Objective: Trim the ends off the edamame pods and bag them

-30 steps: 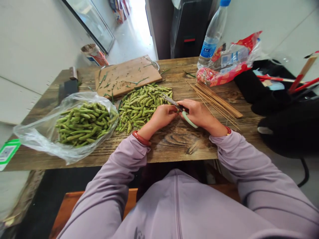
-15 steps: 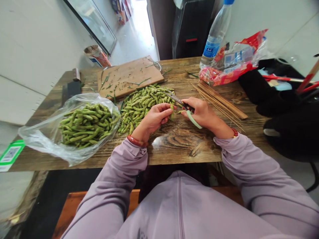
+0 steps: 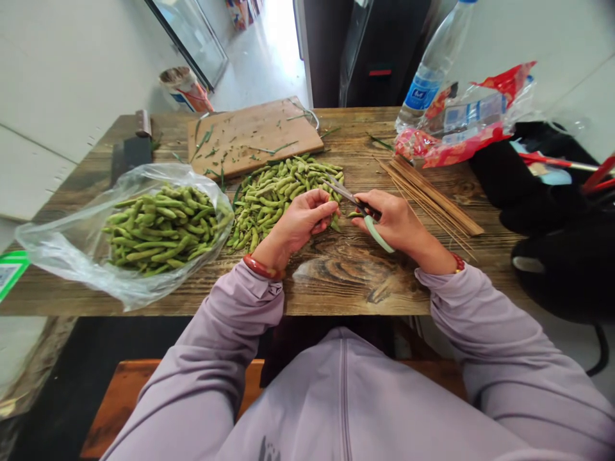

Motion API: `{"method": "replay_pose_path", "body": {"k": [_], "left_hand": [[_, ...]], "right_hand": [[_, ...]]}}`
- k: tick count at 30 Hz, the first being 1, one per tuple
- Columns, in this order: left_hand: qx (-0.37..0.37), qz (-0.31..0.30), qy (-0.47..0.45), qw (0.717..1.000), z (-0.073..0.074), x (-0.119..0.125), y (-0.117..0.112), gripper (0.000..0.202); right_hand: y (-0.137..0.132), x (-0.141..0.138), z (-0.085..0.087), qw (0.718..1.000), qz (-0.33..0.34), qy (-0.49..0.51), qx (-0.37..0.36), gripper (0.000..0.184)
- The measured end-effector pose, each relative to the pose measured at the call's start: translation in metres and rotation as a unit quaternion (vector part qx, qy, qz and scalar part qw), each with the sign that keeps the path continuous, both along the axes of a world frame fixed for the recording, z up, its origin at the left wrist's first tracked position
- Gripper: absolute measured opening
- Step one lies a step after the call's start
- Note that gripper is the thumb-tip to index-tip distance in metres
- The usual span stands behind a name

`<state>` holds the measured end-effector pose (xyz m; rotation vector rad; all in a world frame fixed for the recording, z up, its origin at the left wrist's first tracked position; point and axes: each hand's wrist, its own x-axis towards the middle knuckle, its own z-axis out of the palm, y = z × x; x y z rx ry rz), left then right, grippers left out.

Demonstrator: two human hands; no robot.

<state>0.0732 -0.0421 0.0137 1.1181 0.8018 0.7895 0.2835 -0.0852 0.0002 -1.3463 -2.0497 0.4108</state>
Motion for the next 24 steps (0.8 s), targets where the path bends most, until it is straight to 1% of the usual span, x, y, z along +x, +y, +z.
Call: {"method": "replay_pose_path", "body": {"k": [3,9,14,17,20,24], "left_hand": [[0.011,0.006,0.019,1.0,0.0009,0.0,-0.0006,0.03],[0.053,0.017,0.042,0.998,-0.0023,0.0011,-0.0011,0.026],[0.11,0.05,0.074,0.99,-0.002,0.0039,-0.003,0.018],[0.131,0.053,0.091,0.986,-0.0013,0.0054,-0.0042,0.014],[0.134,0.055,0.09,0.985,-0.0004,0.0063,-0.0053,0.014],[0.113,0.05,0.084,0.989,0.0019,0.0057,-0.0059,0.018]], "right_hand": [[0.0,0.0001,0.0004,1.0,0.009,-0.005,-0.009,0.034],[0.0009,0.0014,-0.0006,0.999,0.025,-0.018,-0.035,0.046],[0.0002,0.0008,-0.0031,0.998,0.046,-0.02,-0.031,0.046],[-0.0004,-0.0005,-0.0041,0.998,0.052,-0.024,-0.029,0.046],[-0.0006,-0.0016,-0.0041,0.998,0.051,-0.034,-0.025,0.047],[-0.0003,-0.002,-0.0032,0.997,0.039,-0.065,-0.014,0.042]]}}
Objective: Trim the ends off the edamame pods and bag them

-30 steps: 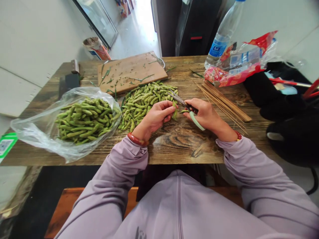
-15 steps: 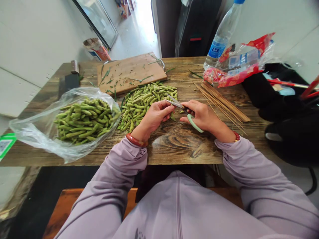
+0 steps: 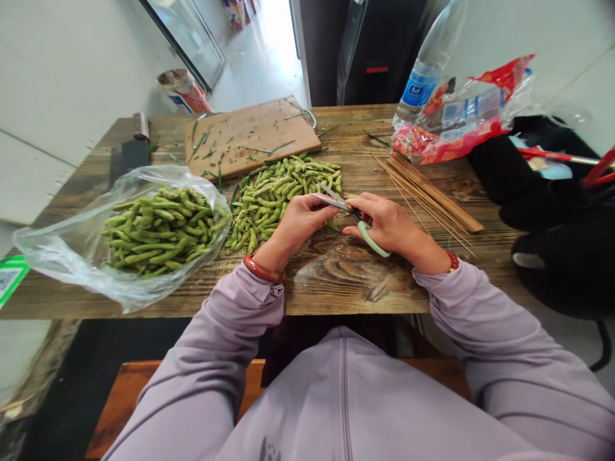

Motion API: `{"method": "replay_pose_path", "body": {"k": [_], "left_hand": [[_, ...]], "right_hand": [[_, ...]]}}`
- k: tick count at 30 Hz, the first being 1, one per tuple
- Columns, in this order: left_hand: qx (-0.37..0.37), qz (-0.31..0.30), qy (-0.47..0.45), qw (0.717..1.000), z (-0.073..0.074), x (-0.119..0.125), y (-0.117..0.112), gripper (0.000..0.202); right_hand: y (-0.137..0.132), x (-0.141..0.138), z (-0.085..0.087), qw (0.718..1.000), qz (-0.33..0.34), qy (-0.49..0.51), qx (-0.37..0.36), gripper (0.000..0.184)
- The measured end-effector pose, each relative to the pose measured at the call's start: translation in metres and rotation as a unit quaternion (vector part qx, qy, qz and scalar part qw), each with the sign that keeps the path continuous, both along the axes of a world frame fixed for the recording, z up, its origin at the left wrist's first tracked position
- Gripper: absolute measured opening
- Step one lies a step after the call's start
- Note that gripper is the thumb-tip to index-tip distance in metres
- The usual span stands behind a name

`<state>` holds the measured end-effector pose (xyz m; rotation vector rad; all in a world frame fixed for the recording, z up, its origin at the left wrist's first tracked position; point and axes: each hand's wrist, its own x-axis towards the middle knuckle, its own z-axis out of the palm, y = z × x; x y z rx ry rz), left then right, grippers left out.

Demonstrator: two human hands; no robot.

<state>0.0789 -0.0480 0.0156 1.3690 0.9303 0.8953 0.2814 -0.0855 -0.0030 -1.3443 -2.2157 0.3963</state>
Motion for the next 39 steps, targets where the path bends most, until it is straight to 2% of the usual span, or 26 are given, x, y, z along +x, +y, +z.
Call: {"method": "replay_pose_path", "body": {"k": [6,24,28,32,36,39], "left_hand": [[-0.03,-0.031,0.001,0.999,0.0,-0.006,0.003,0.024],[-0.016,-0.069,0.061,0.996,-0.002,-0.018,0.011,0.031],[-0.043,-0.034,0.015,0.998,-0.002,-0.018,0.013,0.027],[-0.096,0.017,-0.076,0.992,-0.002,-0.016,0.015,0.028],[-0.132,0.032,-0.139,0.981,-0.001,-0.015,0.015,0.028],[-0.148,0.047,-0.168,0.973,-0.001,-0.015,0.016,0.027]], "right_hand": [[-0.001,-0.001,0.003,1.0,-0.003,-0.022,0.003,0.037],[-0.001,0.001,0.006,0.997,0.007,-0.071,0.014,0.032],[0.001,0.003,0.004,0.999,0.005,-0.048,0.015,0.035],[0.004,0.004,-0.001,0.999,-0.031,0.0,0.035,0.036],[0.003,0.002,-0.003,0.997,-0.048,0.027,0.053,0.041],[0.0,-0.001,-0.003,0.997,-0.036,0.034,0.057,0.046]]}}
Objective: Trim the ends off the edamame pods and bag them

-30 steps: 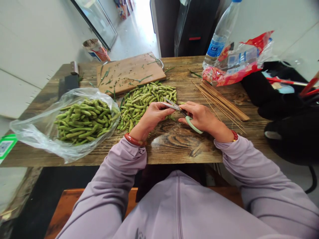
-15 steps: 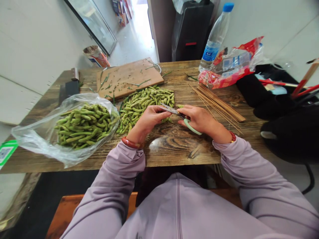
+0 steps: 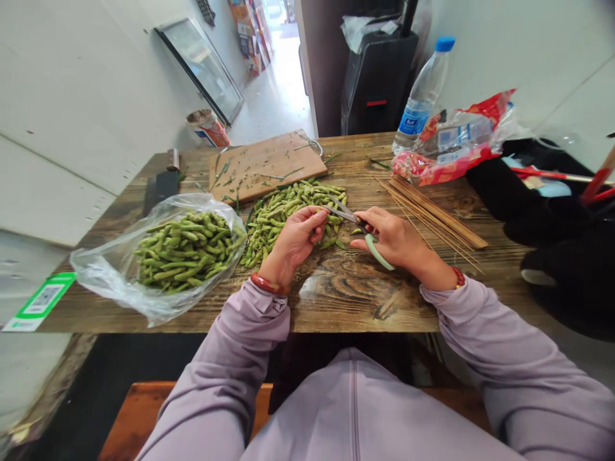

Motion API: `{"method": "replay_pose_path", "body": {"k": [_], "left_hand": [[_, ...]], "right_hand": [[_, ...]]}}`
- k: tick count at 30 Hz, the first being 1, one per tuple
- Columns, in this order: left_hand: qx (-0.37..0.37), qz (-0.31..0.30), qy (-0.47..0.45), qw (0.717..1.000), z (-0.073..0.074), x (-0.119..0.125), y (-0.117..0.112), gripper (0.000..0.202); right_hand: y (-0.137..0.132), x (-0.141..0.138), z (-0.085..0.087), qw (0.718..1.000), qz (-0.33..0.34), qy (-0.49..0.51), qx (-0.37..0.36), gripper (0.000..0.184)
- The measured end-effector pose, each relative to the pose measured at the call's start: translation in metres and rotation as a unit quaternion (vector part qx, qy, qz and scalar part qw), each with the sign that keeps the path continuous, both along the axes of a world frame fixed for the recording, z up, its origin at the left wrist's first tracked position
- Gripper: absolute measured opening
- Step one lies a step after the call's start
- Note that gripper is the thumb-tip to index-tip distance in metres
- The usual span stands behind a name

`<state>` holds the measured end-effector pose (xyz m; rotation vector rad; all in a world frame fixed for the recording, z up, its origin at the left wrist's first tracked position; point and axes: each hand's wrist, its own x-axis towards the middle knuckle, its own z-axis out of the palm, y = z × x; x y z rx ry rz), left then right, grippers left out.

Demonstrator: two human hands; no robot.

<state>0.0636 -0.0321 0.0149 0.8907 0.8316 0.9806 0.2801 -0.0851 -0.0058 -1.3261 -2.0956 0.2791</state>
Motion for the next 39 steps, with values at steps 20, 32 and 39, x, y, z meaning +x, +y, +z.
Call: {"method": "replay_pose_path", "body": {"k": [20,32,39], "left_hand": [[-0.03,-0.041,-0.031,0.998,-0.0045,0.0058,-0.0069,0.032],[-0.037,-0.053,-0.014,0.998,-0.002,0.0074,-0.0048,0.028],[-0.056,-0.02,-0.003,0.998,0.0032,0.0082,-0.0036,0.018]], "right_hand": [[-0.0004,-0.0033,-0.0057,0.999,0.025,0.015,0.038,0.041],[-0.0054,-0.0066,0.0034,0.997,-0.008,-0.069,0.021,0.032],[0.0021,0.0008,-0.0001,0.999,-0.043,-0.027,0.021,0.031]]}}
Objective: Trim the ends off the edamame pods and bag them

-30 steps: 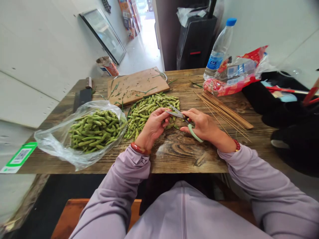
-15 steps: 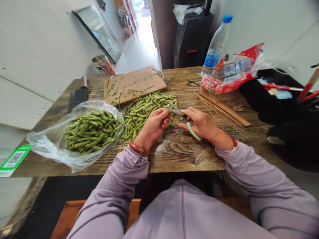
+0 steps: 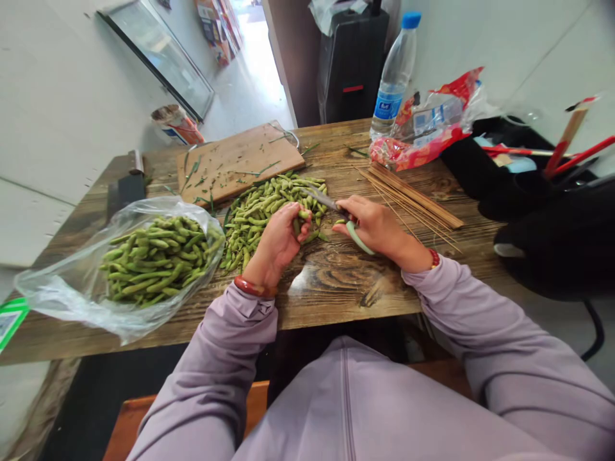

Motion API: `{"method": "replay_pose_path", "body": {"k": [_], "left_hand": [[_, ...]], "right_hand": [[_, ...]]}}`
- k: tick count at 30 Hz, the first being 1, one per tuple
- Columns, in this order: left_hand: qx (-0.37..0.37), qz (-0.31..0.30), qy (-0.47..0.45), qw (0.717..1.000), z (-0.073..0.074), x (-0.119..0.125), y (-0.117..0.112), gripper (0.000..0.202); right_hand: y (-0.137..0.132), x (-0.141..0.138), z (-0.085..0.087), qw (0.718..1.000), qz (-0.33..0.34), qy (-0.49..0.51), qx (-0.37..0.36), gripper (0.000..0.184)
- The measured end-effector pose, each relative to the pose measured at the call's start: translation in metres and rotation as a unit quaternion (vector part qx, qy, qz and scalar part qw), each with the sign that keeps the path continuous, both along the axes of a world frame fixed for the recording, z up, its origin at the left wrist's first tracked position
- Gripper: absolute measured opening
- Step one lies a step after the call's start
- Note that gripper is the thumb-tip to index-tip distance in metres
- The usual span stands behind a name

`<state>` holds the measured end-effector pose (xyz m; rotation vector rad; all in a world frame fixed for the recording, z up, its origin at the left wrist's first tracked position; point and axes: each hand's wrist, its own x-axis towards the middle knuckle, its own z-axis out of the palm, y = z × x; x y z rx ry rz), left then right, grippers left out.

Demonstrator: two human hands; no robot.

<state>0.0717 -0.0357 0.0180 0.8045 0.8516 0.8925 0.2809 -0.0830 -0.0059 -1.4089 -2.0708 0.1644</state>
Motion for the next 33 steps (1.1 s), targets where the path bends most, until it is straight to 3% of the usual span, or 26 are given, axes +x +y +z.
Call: {"method": "replay_pose_path", "body": {"k": [4,7,9,11,14,18,20,22,24,27,31,33], "left_hand": [[-0.006,-0.016,-0.004,1.0,0.0,-0.002,0.004,0.018],[0.045,-0.066,0.043,0.996,-0.002,0.001,0.005,0.021],[0.11,-0.098,0.123,0.981,-0.003,0.007,0.005,0.022],[0.206,-0.111,0.222,0.946,-0.005,0.017,0.005,0.016],[0.356,-0.135,0.34,0.86,-0.011,0.034,0.009,0.004],[0.451,-0.16,0.474,0.739,-0.019,0.053,0.013,0.014],[0.457,-0.15,0.517,0.708,-0.022,0.06,0.014,0.011],[0.454,-0.138,0.534,0.7,-0.022,0.064,0.015,0.008],[0.458,-0.141,0.508,0.716,-0.02,0.063,0.015,0.009],[0.424,-0.128,0.424,0.79,-0.014,0.053,0.014,0.008],[0.245,-0.07,0.292,0.922,-0.005,0.027,0.01,0.02],[0.157,-0.065,0.207,0.964,-0.002,0.016,0.007,0.031]], "right_hand": [[0.014,0.016,-0.003,0.995,-0.056,0.067,0.054,0.037],[0.019,0.022,-0.004,0.993,-0.058,0.083,0.065,0.037],[0.02,0.021,-0.005,0.993,-0.051,0.086,0.068,0.035],[0.02,0.019,-0.004,0.993,-0.048,0.087,0.065,0.035],[0.019,0.016,-0.002,0.993,-0.053,0.086,0.058,0.035],[0.018,0.014,0.001,0.993,-0.058,0.088,0.057,0.035],[0.017,0.014,0.003,0.993,-0.051,0.09,0.06,0.037],[0.017,0.014,0.004,0.993,-0.045,0.091,0.064,0.038],[0.017,0.014,0.004,0.993,-0.046,0.09,0.065,0.038],[0.018,0.015,0.003,0.993,-0.046,0.09,0.062,0.037],[0.018,0.015,0.001,0.993,-0.033,0.091,0.063,0.038],[0.017,0.014,0.0,0.995,-0.024,0.085,0.056,0.038]]}}
